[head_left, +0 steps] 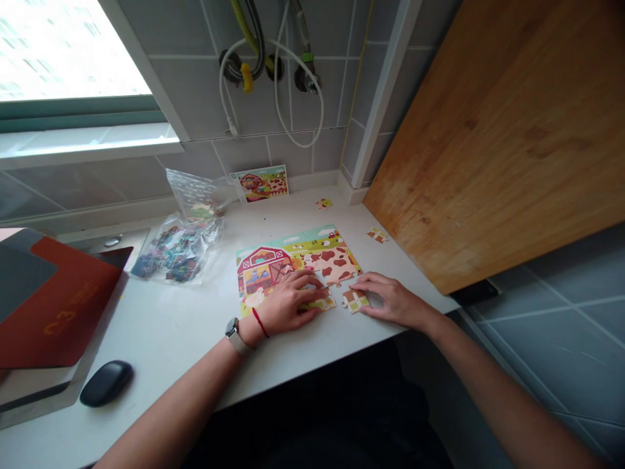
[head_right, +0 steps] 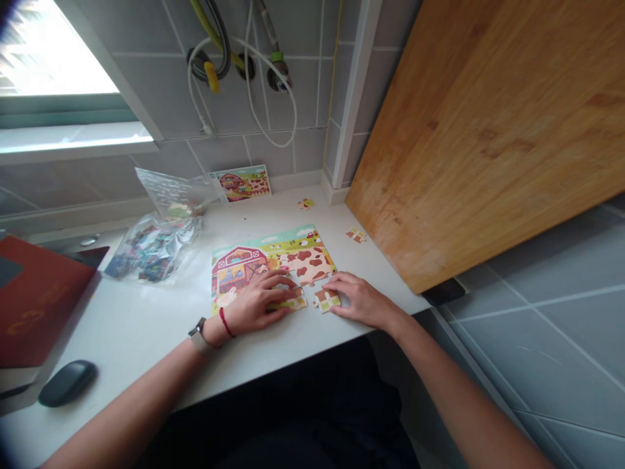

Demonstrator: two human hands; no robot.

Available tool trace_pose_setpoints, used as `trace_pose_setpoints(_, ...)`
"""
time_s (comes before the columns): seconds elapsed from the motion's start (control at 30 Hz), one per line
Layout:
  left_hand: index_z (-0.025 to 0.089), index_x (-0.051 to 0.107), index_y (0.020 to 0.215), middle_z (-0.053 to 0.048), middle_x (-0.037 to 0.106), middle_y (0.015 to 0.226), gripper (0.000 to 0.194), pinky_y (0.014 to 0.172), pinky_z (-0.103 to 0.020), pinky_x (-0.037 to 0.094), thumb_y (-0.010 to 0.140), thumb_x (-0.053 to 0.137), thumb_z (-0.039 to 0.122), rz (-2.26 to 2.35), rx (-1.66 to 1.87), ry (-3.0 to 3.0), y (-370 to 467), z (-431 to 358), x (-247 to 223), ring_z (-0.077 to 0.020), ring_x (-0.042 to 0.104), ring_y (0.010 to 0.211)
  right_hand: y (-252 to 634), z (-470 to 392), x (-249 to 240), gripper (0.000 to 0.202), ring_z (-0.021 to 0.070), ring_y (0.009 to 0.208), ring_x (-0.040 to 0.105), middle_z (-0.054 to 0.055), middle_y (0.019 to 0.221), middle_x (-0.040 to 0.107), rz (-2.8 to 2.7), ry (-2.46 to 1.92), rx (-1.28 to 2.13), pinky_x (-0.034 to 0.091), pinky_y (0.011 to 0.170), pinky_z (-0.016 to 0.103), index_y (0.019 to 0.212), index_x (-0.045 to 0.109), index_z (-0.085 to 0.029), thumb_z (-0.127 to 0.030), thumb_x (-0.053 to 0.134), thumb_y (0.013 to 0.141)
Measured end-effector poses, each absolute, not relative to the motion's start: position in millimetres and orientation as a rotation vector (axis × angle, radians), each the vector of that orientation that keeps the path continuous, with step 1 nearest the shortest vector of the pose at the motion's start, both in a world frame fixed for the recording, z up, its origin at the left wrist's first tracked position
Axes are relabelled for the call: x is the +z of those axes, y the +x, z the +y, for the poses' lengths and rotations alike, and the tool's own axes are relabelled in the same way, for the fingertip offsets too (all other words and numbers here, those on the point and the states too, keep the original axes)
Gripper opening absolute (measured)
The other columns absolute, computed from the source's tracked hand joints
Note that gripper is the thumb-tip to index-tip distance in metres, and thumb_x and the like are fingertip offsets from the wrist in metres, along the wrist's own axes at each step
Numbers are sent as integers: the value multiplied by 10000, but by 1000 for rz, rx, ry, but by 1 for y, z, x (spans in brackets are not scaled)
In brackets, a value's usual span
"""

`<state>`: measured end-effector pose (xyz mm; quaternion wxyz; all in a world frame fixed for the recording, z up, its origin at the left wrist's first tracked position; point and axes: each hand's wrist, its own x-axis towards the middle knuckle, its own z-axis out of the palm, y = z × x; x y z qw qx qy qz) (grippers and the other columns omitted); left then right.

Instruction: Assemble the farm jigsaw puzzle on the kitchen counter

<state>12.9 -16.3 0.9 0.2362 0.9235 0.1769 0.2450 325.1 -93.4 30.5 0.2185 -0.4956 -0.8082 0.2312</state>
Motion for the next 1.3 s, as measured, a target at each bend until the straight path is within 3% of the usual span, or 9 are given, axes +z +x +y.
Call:
trace_pose_setpoints(0.1,273,763,1180,-90,697,1274,224,1110,-514,513,981,666,308,467,661,2534,13,-17,1,-312,554,1331,319,-93,22,395,242,1128,720,91,1230,724,-2210,-1327,598,592,1041,385,1281,742,-260,-248,761,886)
trace_pose_setpoints(0.33,302,738,1299,-96,666,1326,312,1124,-547,507,996,671,336,479,639,2583,14,-17,0,-319,543,1339,302,-86,13,226,242,1181,691,105,1224,730,-2253,-1118,449,599,1036,409,1149,786,-249,-199,642,983)
trace_pose_setpoints(0.5,284,732,1330,-130,573,1459,356,1134,-586,491,1010,659,420,510,601,2655,15,-18,-3,-363,485,1411,296,-85,19,176,265,1166,678,117,1189,730,-2309,-1087,328,602,1011,444,1040,812,-236,-160,676,959)
trace_pose_setpoints(0.83,303,719,1345,-110,576,1458,363,1156,-580,469,1013,654,435,493,583,2649,15,-19,-3,-363,463,1428,296,-95,9,180,283,1235,666,127,1287,726,-2241,-1188,302,574,1075,478,1089,808,-231,-207,657,993)
trace_pose_setpoints(1.03,284,739,1309,-114,608,1416,314,1143,-559,487,1032,634,389,469,606,2623,15,-18,-1,-339,492,1404,298,-95,5,305,292,1298,635,124,1344,714,-2190,-1246,327,550,1108,504,1284,736,-236,-250,702,981)
trace_pose_setpoints(1.3,300,705,1361,-109,610,1426,355,1129,-578,490,1021,645,383,502,603,2621,15,-18,-3,-345,506,1388,301,-97,8,314,287,1232,652,104,1247,746,-2124,-1269,380,577,1065,489,1271,748,-257,-278,749,957)
